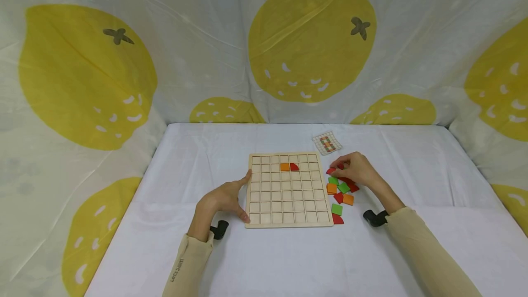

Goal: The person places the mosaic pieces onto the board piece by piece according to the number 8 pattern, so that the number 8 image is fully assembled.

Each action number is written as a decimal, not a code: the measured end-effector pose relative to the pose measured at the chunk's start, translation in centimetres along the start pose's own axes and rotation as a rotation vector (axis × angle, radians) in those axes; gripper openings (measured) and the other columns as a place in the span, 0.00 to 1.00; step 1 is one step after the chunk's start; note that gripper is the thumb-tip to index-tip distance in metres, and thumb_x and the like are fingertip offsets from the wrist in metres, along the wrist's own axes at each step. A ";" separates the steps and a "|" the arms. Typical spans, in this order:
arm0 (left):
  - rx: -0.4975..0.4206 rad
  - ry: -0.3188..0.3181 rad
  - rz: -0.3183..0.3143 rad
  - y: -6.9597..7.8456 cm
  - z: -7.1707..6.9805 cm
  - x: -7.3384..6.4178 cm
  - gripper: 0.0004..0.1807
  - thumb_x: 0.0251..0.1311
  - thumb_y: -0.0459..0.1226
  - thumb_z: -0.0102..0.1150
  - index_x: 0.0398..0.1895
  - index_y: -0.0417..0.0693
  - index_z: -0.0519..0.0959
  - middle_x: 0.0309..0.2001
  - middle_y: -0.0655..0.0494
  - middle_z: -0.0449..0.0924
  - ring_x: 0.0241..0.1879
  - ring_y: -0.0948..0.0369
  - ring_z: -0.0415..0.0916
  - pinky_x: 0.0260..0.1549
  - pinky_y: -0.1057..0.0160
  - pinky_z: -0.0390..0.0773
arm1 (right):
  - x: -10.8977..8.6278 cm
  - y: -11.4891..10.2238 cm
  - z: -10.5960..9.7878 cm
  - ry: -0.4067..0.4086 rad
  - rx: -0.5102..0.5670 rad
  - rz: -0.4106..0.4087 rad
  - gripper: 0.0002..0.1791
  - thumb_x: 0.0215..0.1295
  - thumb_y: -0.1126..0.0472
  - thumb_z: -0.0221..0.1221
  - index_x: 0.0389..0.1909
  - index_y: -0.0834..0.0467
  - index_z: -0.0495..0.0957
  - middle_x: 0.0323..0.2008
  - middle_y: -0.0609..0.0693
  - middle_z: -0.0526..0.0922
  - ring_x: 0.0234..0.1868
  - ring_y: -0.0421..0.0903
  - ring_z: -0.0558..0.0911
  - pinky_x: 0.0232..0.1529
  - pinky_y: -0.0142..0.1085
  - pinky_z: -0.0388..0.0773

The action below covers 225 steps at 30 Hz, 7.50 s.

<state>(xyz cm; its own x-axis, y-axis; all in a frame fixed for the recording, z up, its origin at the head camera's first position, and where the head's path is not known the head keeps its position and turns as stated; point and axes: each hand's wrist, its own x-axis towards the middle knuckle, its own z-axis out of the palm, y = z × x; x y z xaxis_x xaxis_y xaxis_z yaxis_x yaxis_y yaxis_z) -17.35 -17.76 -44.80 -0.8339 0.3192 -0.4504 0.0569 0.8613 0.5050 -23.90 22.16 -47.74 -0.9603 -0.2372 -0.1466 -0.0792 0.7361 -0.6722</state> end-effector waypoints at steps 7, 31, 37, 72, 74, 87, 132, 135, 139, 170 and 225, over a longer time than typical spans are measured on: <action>-0.010 0.000 -0.002 -0.1 0.1 0.0 0.78 0.32 0.42 0.89 0.85 0.56 0.43 0.71 0.35 0.72 0.69 0.45 0.72 0.71 0.39 0.68 | -0.2 0.6 -0.1 -0.005 0.058 0.051 0.20 0.57 0.53 0.77 0.46 0.61 0.89 0.15 0.44 0.60 0.20 0.43 0.62 0.24 0.32 0.55; -0.021 -0.001 -0.004 0.0 0.0 0.0 0.78 0.32 0.42 0.90 0.85 0.56 0.44 0.79 0.37 0.59 0.76 0.41 0.63 0.73 0.40 0.66 | -0.4 -0.3 0.3 0.007 -0.017 0.028 0.19 0.60 0.57 0.74 0.46 0.66 0.87 0.16 0.44 0.60 0.23 0.44 0.63 0.25 0.32 0.58; -0.012 -0.003 0.002 0.2 -0.1 -0.2 0.78 0.32 0.41 0.90 0.85 0.54 0.44 0.78 0.36 0.60 0.75 0.40 0.63 0.72 0.38 0.66 | -0.3 -0.3 0.5 0.032 -0.033 0.038 0.18 0.58 0.58 0.76 0.44 0.66 0.87 0.17 0.46 0.64 0.26 0.46 0.67 0.26 0.33 0.61; -0.028 -0.001 0.000 -0.2 0.0 0.0 0.78 0.32 0.41 0.90 0.85 0.56 0.43 0.78 0.36 0.61 0.72 0.43 0.68 0.72 0.39 0.67 | 3.8 -9.2 5.5 -0.101 0.121 -0.168 0.13 0.63 0.60 0.72 0.46 0.62 0.88 0.13 0.43 0.56 0.19 0.42 0.54 0.28 0.33 0.58; -0.028 -0.002 -0.002 -0.1 0.0 0.0 0.78 0.32 0.41 0.90 0.85 0.56 0.43 0.77 0.36 0.62 0.71 0.43 0.69 0.72 0.40 0.68 | 4.3 -9.5 6.1 -0.110 0.112 -0.170 0.13 0.62 0.60 0.73 0.45 0.62 0.89 0.13 0.43 0.59 0.20 0.41 0.56 0.28 0.33 0.58; -0.029 -0.002 -0.009 -0.1 0.0 0.0 0.78 0.32 0.41 0.90 0.85 0.56 0.44 0.78 0.37 0.62 0.72 0.43 0.67 0.71 0.40 0.68 | 5.3 -10.9 7.7 -0.108 0.101 -0.144 0.12 0.59 0.63 0.75 0.43 0.62 0.89 0.21 0.44 0.73 0.22 0.40 0.61 0.27 0.30 0.60; -0.019 0.001 -0.015 0.2 -0.1 -0.1 0.77 0.32 0.41 0.90 0.85 0.56 0.44 0.76 0.36 0.65 0.70 0.44 0.70 0.71 0.39 0.68 | 5.3 -10.5 7.7 -0.123 0.224 -0.121 0.13 0.62 0.60 0.73 0.47 0.56 0.91 0.26 0.51 0.85 0.21 0.40 0.63 0.26 0.30 0.60; -0.016 -0.003 -0.009 0.4 -0.1 -0.3 0.77 0.32 0.40 0.90 0.85 0.55 0.45 0.73 0.35 0.69 0.65 0.46 0.74 0.70 0.39 0.69 | 4.4 -9.9 6.7 -0.122 0.237 -0.127 0.15 0.63 0.58 0.72 0.50 0.58 0.89 0.12 0.45 0.66 0.18 0.41 0.57 0.24 0.32 0.57; -0.013 -0.001 -0.012 0.4 0.0 -0.3 0.77 0.31 0.41 0.90 0.85 0.55 0.45 0.71 0.36 0.71 0.60 0.48 0.75 0.69 0.40 0.70 | 2.9 -8.6 4.9 -0.111 0.239 -0.122 0.16 0.66 0.59 0.70 0.52 0.61 0.88 0.11 0.44 0.60 0.17 0.42 0.55 0.24 0.33 0.57; -0.020 0.010 -0.024 0.3 0.0 -0.3 0.77 0.31 0.41 0.90 0.85 0.57 0.45 0.70 0.37 0.73 0.56 0.52 0.74 0.70 0.42 0.70 | -3.9 2.4 -2.1 0.106 0.066 0.154 0.21 0.65 0.57 0.70 0.56 0.62 0.85 0.17 0.44 0.60 0.22 0.44 0.61 0.22 0.33 0.56; -0.027 0.001 -0.015 0.1 0.0 -0.2 0.78 0.32 0.41 0.90 0.85 0.57 0.44 0.75 0.37 0.67 0.68 0.46 0.71 0.71 0.40 0.68 | -2.6 2.2 -1.9 0.111 -0.040 0.149 0.22 0.63 0.61 0.70 0.55 0.67 0.83 0.19 0.49 0.66 0.26 0.47 0.66 0.25 0.34 0.62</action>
<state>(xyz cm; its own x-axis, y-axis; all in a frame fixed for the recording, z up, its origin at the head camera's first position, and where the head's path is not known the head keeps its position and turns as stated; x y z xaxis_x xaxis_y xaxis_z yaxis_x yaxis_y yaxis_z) -17.18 -17.73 -44.59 -0.8352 0.3060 -0.4570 0.0299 0.8549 0.5179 -22.12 25.60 -47.45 -0.9857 -0.0540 -0.1599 0.0577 0.7829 -0.6195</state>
